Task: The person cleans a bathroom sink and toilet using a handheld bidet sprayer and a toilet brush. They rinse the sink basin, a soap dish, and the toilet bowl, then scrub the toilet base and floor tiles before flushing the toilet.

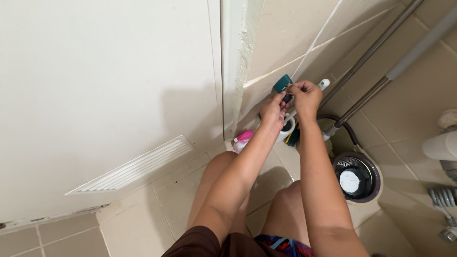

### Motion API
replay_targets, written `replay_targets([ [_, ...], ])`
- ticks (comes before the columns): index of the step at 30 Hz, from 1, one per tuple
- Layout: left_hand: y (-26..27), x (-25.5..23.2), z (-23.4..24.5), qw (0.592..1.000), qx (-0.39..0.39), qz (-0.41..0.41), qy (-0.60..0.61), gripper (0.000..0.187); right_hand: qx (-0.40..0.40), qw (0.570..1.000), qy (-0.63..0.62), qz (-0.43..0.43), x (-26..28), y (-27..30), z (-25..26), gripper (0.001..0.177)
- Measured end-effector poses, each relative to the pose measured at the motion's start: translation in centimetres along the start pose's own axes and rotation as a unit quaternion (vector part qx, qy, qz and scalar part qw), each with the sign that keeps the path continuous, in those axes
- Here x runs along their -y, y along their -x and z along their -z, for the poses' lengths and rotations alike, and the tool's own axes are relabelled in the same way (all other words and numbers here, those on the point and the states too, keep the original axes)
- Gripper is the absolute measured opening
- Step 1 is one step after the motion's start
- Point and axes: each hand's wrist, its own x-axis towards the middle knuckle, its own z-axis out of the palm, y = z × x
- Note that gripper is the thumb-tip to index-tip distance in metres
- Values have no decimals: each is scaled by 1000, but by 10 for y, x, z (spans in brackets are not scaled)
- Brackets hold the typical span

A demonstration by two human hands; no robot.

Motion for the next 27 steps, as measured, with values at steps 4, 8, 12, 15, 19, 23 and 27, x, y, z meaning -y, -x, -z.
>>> replay_targets([
  [4, -13, 3, 5, 1000, -4, 13, -11, 11, 12, 999, 30, 32, -5, 3, 5, 6],
  [8, -22, 11, 8, 999, 35, 3, -10, 7, 1, 994, 56, 93, -1, 8, 0, 10],
  [12, -28, 12, 15, 998, 59, -8, -15, 7, -67, 963, 167, 198, 10, 29, -7, 14],
  [15, -30, 17, 14, 997, 72, -26, -23, 9, -55, 927, 230, 291, 18, 30, -1, 14],
  [19, -33, 17, 13, 993, 56, -67, -78, 4, -22, 894, 313, 319, 19, 21, 7, 15],
  [23, -17, 12, 21, 981, 64, -120, -136, 8, -6, 913, 279, 296, 9, 27, 10, 11],
  [27, 8, -8, 14, 977, 76, -127, -153, 25, 46, 980, 124, 151, -7, 31, 6, 12],
])
